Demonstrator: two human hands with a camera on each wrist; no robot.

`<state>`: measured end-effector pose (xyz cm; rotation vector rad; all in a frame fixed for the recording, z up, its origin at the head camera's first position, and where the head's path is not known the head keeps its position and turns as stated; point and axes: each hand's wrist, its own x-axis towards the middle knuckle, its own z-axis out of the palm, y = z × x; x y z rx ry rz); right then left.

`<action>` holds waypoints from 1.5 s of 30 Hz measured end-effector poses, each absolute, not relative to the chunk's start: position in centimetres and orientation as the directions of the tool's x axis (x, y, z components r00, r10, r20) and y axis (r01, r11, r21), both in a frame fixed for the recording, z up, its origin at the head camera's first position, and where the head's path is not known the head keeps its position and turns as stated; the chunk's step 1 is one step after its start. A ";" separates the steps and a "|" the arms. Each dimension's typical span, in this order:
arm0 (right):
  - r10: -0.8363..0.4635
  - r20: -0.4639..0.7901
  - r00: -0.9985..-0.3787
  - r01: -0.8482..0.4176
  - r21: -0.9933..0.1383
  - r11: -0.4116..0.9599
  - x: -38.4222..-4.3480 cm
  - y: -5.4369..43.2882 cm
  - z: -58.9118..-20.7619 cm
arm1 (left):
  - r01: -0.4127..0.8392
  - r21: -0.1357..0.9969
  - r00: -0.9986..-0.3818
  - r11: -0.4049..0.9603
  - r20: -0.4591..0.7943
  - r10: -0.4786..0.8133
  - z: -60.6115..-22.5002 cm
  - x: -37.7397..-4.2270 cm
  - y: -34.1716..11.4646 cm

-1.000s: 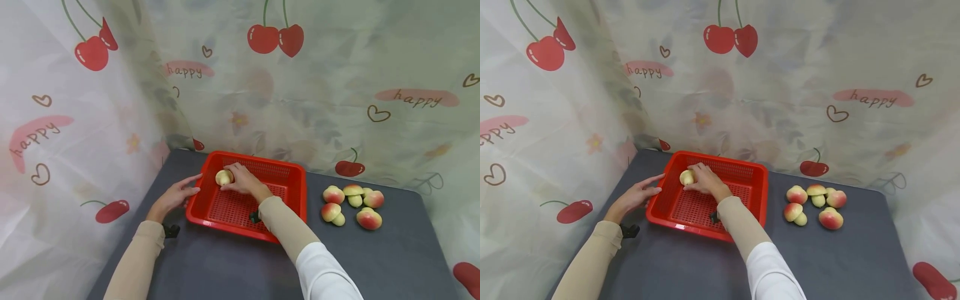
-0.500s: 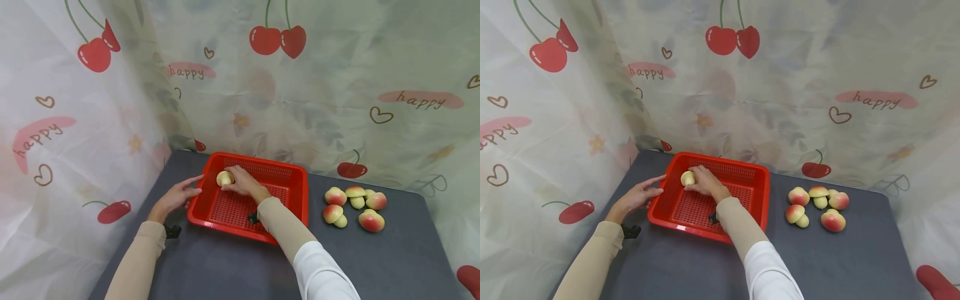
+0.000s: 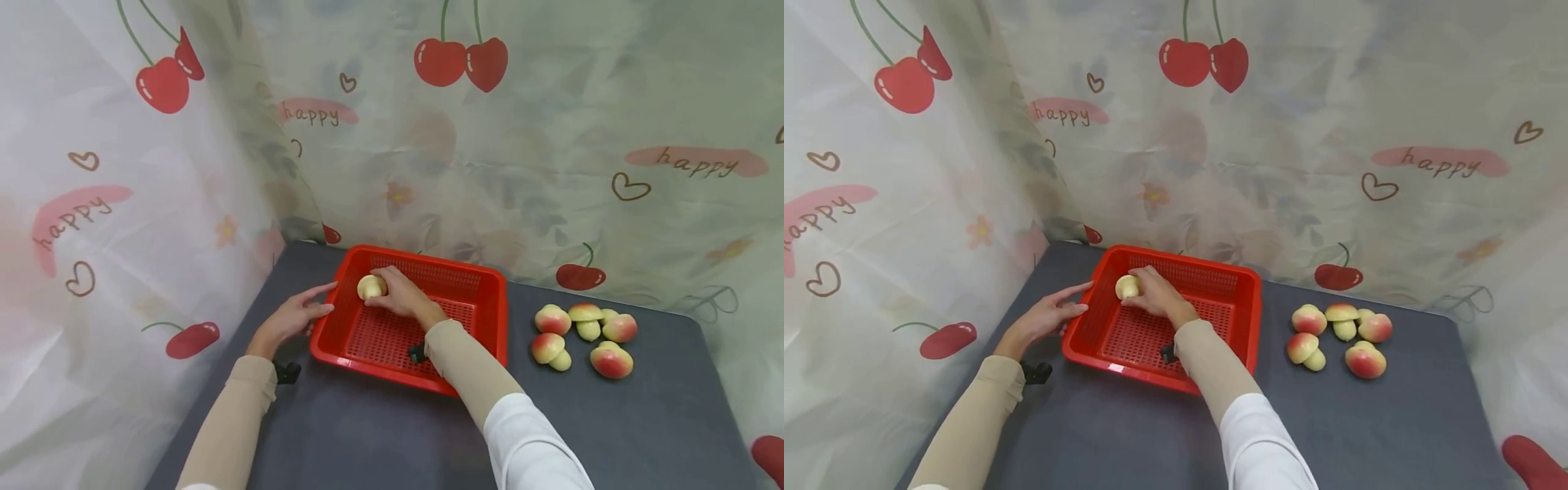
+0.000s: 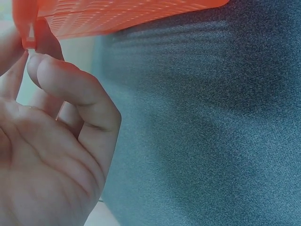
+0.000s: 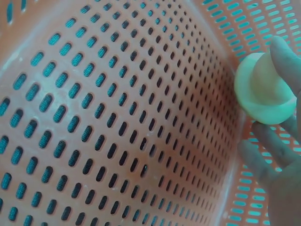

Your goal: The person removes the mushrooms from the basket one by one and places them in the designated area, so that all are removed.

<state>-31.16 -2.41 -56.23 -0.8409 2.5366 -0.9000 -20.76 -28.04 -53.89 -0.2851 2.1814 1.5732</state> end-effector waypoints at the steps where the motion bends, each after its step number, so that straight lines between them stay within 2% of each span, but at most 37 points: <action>1: -0.622 -0.090 -0.778 -0.420 -0.662 0.621 -31.2 -2.3 -56.1 | -0.406 0.850 -0.885 0.335 -0.457 0.087 -53.9 -20.8 -28.0; 38: -0.604 -0.044 -0.796 -0.383 -0.736 0.558 -29.3 2.0 -51.7 | -0.405 0.866 -0.891 0.292 -0.446 0.088 -53.6 -20.6 -27.5; 45: -0.556 -0.038 -0.830 -0.316 -0.790 0.526 -28.4 2.9 -51.3 | -0.394 0.869 -0.894 0.299 -0.438 0.097 -53.5 -20.5 -27.6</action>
